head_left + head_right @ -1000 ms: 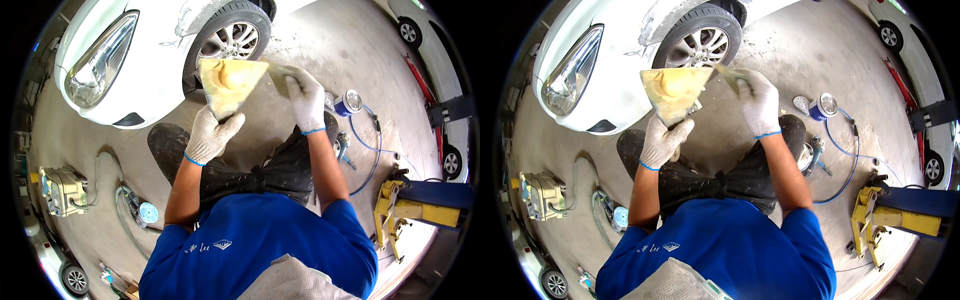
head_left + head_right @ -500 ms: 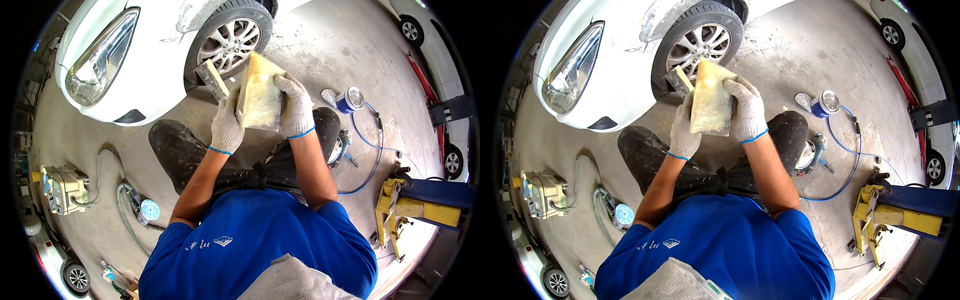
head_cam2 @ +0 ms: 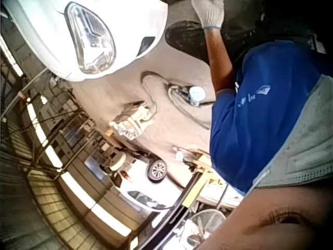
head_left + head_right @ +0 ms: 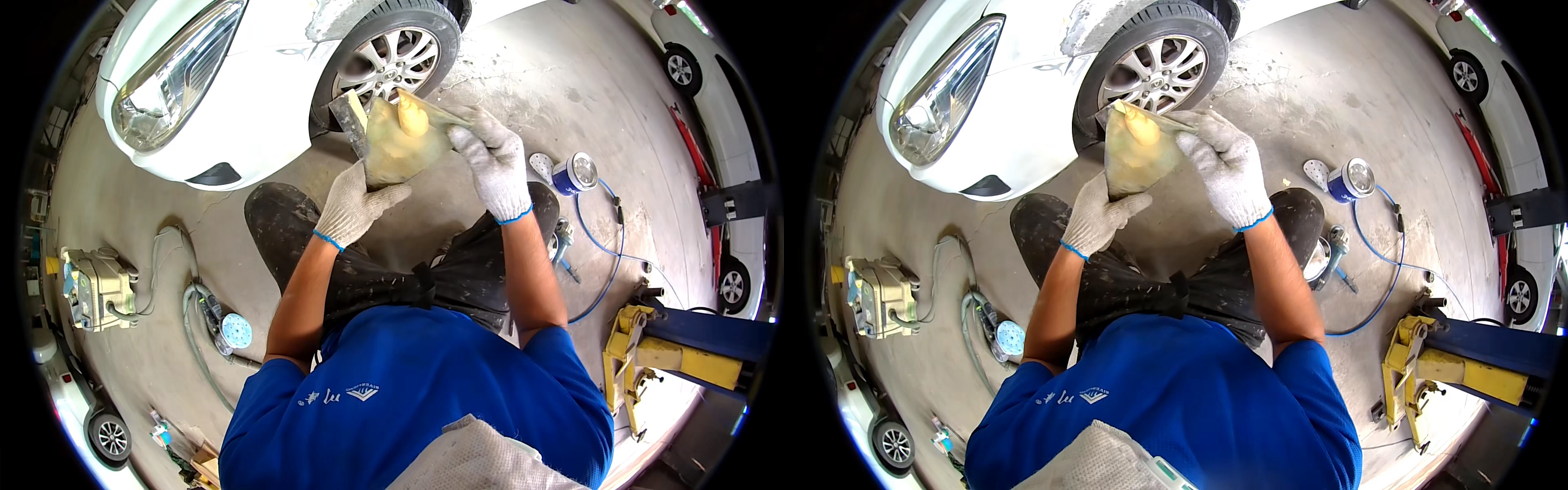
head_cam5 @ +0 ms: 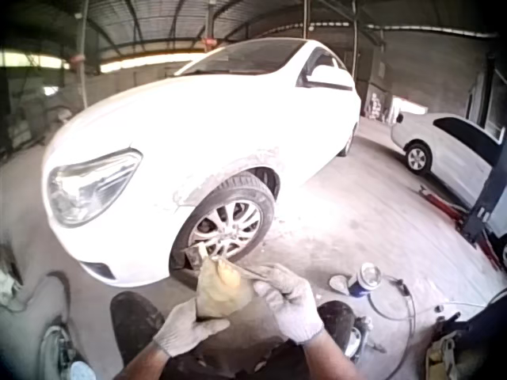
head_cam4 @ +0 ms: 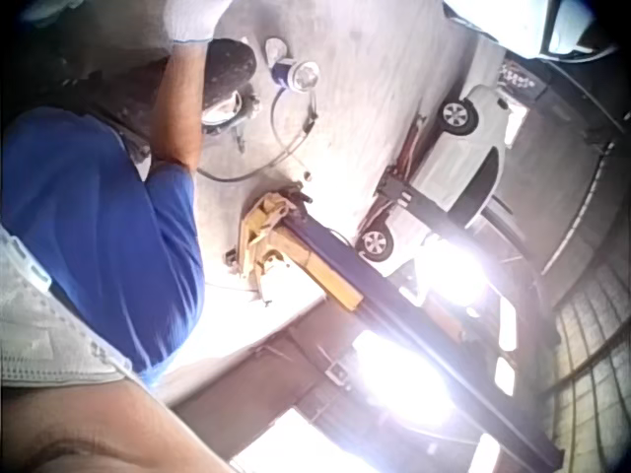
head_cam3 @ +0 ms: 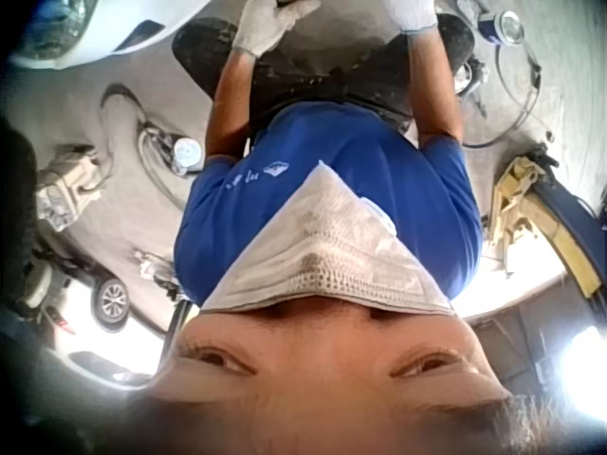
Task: The person mixes a yellow paste on a metal spatula, then applies it to the front fender of a white car using a spreader. They smooth the filler over the surface near the wheel arch and continue spreading it evenly.
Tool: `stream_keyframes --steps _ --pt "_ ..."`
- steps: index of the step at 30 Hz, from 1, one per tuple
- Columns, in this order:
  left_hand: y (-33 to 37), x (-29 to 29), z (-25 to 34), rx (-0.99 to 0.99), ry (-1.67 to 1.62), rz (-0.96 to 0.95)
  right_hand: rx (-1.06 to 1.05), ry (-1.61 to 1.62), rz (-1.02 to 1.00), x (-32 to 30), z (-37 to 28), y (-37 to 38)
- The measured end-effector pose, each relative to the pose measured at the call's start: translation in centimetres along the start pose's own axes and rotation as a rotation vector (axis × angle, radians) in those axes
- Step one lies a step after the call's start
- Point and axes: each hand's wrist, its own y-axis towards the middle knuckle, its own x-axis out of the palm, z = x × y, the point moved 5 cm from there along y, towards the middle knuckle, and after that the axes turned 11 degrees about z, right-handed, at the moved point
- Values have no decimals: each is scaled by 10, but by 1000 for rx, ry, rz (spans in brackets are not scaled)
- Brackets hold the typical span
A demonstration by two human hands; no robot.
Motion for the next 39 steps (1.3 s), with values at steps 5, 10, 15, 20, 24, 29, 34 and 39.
stream_keyframes --steps 5,10,15,20,24,29,34,39 --pt "-2 -5 -5 72 4 64 -349 -478 -156 -17 10 -1" --pt "8 -7 -14 204 -27 145 -292 -578 160 -22 -32 -6" --pt "0 7 15 292 107 89 -550 -546 -26 18 -39 -29" --pt "-2 9 9 270 87 94 -360 -487 78 -12 -47 -9" --pt "-10 14 26 292 166 90 -494 -479 66 5 -46 -11" --pt "-6 8 21 185 46 85 -506 -465 -103 -1 -43 -3" --pt "-5 11 21 147 -5 5 -453 -208 91 -20 -55 10" --pt "-6 5 28 161 -18 -8 -433 -359 19 -12 -36 12"
